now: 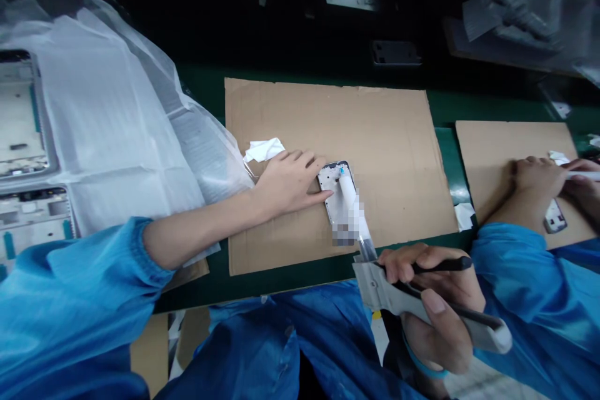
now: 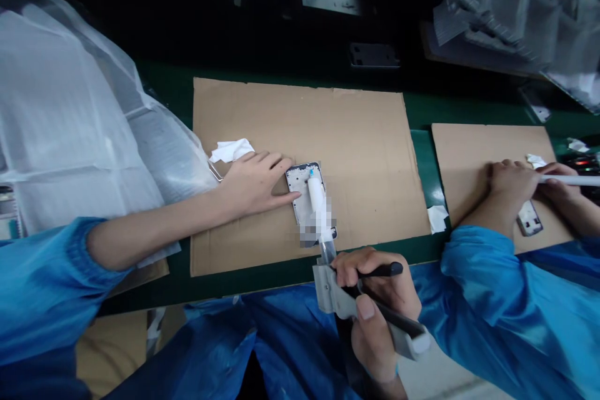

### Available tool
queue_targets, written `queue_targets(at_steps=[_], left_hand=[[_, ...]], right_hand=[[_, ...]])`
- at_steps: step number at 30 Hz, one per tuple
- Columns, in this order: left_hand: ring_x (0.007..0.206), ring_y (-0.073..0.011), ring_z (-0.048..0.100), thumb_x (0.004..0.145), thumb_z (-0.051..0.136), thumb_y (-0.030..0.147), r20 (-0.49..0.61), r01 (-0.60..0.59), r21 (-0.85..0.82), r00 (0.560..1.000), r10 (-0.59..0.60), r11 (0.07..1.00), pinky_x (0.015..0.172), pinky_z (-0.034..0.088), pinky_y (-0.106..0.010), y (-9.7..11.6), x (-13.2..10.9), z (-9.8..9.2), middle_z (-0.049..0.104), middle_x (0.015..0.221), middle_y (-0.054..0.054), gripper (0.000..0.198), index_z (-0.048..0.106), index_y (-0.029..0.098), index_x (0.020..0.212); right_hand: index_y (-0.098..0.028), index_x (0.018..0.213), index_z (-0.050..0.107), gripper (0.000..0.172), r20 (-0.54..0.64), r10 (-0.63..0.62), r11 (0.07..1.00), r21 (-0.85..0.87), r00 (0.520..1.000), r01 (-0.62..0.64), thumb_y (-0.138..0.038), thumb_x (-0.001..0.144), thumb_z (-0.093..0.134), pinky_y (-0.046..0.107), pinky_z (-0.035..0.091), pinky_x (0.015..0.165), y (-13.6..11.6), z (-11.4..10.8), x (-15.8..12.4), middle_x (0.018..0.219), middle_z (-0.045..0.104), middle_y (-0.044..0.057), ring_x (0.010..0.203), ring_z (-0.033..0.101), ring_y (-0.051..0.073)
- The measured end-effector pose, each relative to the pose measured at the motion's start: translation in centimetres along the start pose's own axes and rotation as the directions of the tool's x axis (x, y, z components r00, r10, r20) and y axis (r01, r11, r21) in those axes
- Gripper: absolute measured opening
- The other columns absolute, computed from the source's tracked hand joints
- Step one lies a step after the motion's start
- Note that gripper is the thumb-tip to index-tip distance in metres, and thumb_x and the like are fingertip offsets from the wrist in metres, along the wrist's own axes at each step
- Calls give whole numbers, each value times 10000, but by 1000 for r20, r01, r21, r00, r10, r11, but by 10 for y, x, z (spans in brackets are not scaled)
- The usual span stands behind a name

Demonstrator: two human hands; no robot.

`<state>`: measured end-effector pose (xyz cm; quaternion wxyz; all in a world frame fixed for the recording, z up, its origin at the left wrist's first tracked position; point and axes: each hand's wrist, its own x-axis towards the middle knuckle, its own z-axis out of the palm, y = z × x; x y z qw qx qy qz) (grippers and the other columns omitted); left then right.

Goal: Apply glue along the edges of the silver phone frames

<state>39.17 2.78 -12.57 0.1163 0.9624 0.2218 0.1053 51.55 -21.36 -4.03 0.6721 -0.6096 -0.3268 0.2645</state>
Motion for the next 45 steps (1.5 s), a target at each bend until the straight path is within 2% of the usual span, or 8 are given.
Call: queue_targets(at_steps=[5, 9, 15, 25, 37, 45], left_hand=[[1164, -309, 710, 1076, 601, 616, 5, -27, 1, 1000, 27, 1000, 983, 510, -430, 1, -1, -1, 739, 1322, -110, 584, 635, 230, 1513], [1162, -295, 725, 1108, 558, 574, 29, -45, 50, 999, 44, 998, 978, 505, -429, 4, -1, -2, 759, 1321, -104, 544, 654, 212, 1502], [1060, -279, 760, 1130, 515, 558, 81, -67, 92, 995, 60, 993, 890, 504, -425, 6, 0, -3, 780, 1291, -92, 487, 699, 236, 1446], [1088, -278, 757, 1129, 532, 591, 65, -71, 144, 996, 62, 987, 879, 496, -416, 7, -1, -3, 790, 1250, -81, 483, 714, 238, 1406], [1086, -292, 756, 1114, 576, 571, 40, -61, 87, 998, 58, 994, 901, 501, -420, 7, -1, -2, 795, 1217, -107, 480, 733, 224, 1405], [1083, -287, 748, 1119, 562, 574, 44, -67, 117, 997, 62, 991, 897, 501, -425, 6, -2, 1, 794, 1200, -100, 476, 721, 235, 1413]], right_hand=[[-229, 1018, 659, 207, 4, -11, 1000, -6, 1000, 11, -295, 826, 613, 521, 522, 682, 1, 0, -1, 763, 582, 33, 714, 616, 184], [-229, 1017, 659, 195, 21, -10, 1000, -15, 1000, 11, -285, 836, 615, 494, 524, 678, 0, 0, 0, 764, 586, 31, 705, 618, 175], [-218, 1008, 594, 156, 14, -79, 994, -81, 997, 80, -337, 908, 607, 418, 556, 697, 1, 5, 1, 755, 550, 5, 681, 592, 158], [-203, 1020, 581, 166, 24, -112, 990, -89, 993, 114, -335, 923, 603, 395, 579, 738, 2, 4, 0, 768, 545, -1, 687, 599, 166], [-210, 1023, 588, 162, 34, -96, 989, -108, 995, 99, -340, 929, 613, 393, 585, 745, 0, 3, -2, 771, 557, 3, 694, 603, 165], [-208, 1011, 582, 157, 40, -100, 990, -101, 994, 104, -336, 930, 619, 368, 578, 718, -1, 5, -1, 767, 547, 1, 688, 597, 157]])
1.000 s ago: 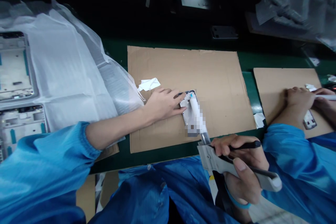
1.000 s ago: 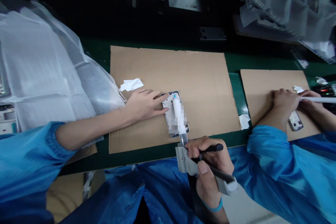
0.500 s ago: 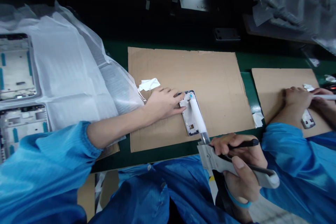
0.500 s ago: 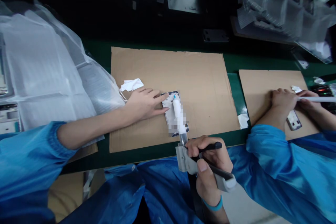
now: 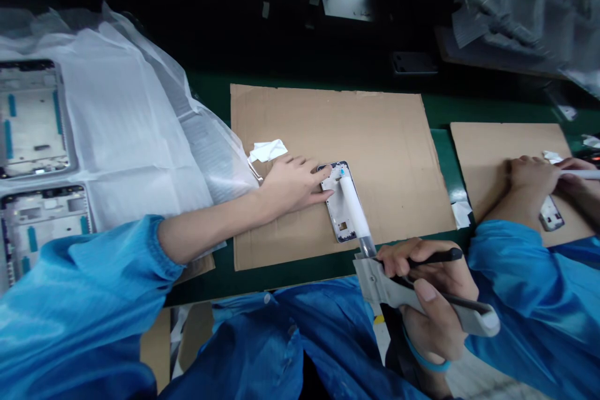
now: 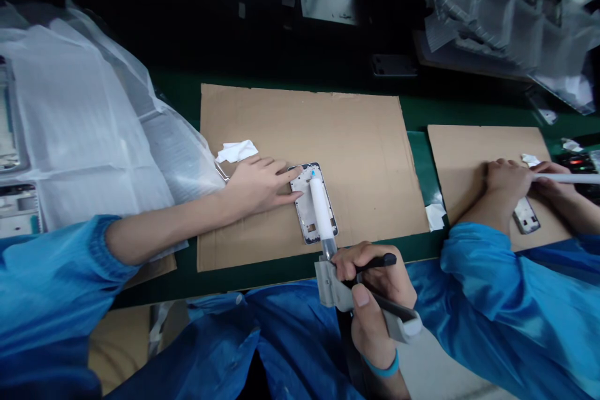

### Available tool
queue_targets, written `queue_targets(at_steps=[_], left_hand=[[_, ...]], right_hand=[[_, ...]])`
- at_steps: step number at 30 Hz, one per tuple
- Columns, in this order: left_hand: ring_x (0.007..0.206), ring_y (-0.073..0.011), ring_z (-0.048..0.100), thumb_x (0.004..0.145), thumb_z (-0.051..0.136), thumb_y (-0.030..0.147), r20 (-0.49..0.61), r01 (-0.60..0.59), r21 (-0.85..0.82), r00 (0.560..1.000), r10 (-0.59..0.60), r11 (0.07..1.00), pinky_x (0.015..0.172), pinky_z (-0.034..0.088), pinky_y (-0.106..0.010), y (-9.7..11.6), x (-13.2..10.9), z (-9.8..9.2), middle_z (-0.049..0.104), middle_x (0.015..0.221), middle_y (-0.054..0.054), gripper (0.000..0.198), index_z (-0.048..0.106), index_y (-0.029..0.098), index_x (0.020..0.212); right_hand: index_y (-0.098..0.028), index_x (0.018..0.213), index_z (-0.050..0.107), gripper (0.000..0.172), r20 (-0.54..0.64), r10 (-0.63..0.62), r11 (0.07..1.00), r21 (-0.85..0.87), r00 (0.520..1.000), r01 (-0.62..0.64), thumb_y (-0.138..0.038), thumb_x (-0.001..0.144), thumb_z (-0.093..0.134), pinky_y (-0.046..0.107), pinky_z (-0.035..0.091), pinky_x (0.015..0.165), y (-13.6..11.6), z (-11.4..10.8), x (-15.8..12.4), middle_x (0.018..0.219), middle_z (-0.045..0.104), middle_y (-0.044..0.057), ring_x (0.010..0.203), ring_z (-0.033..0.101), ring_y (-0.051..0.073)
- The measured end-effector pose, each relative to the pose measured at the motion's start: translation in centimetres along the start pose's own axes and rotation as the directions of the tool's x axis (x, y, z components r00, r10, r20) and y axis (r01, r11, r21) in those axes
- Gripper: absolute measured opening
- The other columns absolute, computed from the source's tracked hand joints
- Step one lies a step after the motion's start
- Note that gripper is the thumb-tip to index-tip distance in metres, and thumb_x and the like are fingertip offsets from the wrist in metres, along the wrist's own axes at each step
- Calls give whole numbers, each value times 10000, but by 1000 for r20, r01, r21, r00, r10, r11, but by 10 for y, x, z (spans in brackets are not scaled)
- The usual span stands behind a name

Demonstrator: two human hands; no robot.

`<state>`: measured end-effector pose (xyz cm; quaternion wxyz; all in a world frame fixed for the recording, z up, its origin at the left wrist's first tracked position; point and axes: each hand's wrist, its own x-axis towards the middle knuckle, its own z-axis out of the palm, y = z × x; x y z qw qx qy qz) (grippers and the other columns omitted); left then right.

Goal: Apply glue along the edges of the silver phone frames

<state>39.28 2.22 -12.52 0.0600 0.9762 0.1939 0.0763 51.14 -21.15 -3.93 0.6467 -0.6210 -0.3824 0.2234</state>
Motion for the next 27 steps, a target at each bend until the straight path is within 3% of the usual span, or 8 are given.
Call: queue_targets(at_steps=[20, 27], left_hand=[[1090, -297, 742, 1135, 512, 574, 16, -1, 2, 1000, 1, 1000, 891, 493, -433, 0, 0, 1, 786, 1236, -98, 460, 693, 250, 1407], [1098, -295, 747, 1135, 524, 565, 6, -4, 13, 1000, 4, 1000, 899, 499, -436, 1, -1, 0, 790, 1246, -96, 454, 699, 239, 1397]], right_hand=[[-216, 994, 636, 156, 33, 46, 997, 58, 998, -48, -289, 856, 625, 435, 542, 687, -2, -6, 2, 750, 572, 25, 688, 621, 157], [-201, 999, 587, 164, 5, 13, 999, 39, 1000, -13, -331, 910, 634, 378, 564, 691, 0, 0, 0, 753, 547, 1, 673, 591, 144]])
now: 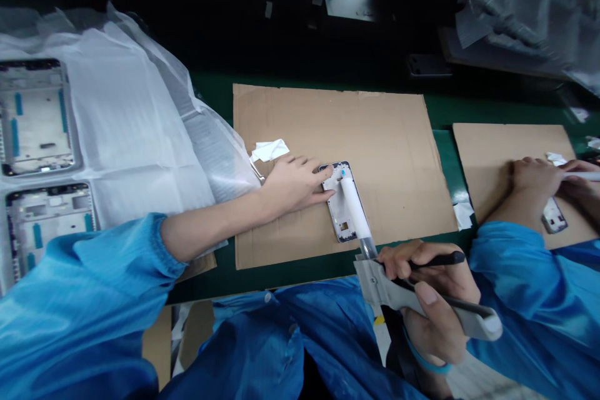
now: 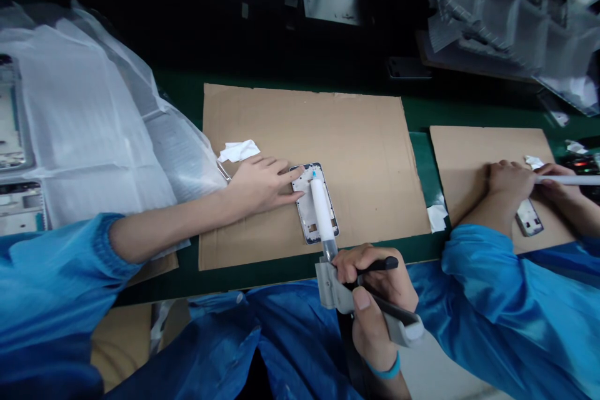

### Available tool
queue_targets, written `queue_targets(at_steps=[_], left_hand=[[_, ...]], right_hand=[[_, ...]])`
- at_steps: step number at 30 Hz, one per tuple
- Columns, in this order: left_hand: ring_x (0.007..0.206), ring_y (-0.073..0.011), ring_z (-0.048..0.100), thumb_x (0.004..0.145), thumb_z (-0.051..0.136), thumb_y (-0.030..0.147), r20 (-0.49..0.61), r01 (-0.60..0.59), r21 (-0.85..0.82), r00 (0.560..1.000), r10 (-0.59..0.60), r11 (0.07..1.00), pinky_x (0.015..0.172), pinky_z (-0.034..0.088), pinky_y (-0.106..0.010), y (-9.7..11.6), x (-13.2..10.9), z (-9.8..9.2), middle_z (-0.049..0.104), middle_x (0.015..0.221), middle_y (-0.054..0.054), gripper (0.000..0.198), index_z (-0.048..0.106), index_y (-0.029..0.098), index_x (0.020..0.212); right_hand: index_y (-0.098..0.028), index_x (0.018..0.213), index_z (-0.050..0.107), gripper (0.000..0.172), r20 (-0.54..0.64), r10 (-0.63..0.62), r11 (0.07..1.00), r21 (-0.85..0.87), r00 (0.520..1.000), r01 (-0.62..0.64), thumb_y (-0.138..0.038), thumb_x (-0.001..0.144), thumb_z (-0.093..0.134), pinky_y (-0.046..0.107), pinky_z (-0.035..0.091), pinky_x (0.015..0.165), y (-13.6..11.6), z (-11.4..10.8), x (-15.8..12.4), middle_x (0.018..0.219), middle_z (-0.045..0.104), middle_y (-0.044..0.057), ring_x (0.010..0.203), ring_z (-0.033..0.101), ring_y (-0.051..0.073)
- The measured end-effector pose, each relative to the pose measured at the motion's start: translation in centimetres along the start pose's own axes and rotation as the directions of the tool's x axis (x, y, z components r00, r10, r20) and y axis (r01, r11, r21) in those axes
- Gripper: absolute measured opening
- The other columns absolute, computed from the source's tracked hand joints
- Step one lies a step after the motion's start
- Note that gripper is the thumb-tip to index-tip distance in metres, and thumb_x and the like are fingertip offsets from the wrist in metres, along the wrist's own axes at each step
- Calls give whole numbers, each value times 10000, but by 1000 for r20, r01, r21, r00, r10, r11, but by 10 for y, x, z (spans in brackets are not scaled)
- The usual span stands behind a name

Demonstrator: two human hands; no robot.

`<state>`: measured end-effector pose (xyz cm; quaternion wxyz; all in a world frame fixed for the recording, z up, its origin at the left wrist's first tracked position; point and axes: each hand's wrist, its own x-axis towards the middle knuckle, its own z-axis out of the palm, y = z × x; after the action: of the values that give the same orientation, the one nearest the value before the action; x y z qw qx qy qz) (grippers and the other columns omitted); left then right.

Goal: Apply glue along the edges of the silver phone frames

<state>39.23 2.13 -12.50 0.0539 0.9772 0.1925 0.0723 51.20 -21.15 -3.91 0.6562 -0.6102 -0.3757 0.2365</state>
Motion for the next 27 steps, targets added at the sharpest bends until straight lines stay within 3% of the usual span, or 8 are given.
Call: queue_targets(at_steps=[10, 27], left_hand=[[1086, -290, 744, 1124, 560, 568, -13, -3, 10, 1000, 3, 1000, 890, 506, -433, -1, 1, 4, 785, 1215, -92, 447, 701, 240, 1394], [1092, -302, 742, 1124, 566, 557, -5, -9, -19, 1000, 9, 1000, 893, 503, -434, 0, 1, 3, 777, 1245, -107, 453, 701, 228, 1405]], right_hand=[[-213, 1007, 581, 152, 3, 19, 1000, -2, 1000, -19, -335, 934, 637, 387, 569, 719, -1, 0, -4, 771, 544, 1, 689, 591, 161], [-219, 987, 667, 173, -8, 61, 995, 79, 998, -60, -283, 827, 653, 512, 505, 650, 0, -6, -2, 729, 570, 37, 658, 606, 182]])
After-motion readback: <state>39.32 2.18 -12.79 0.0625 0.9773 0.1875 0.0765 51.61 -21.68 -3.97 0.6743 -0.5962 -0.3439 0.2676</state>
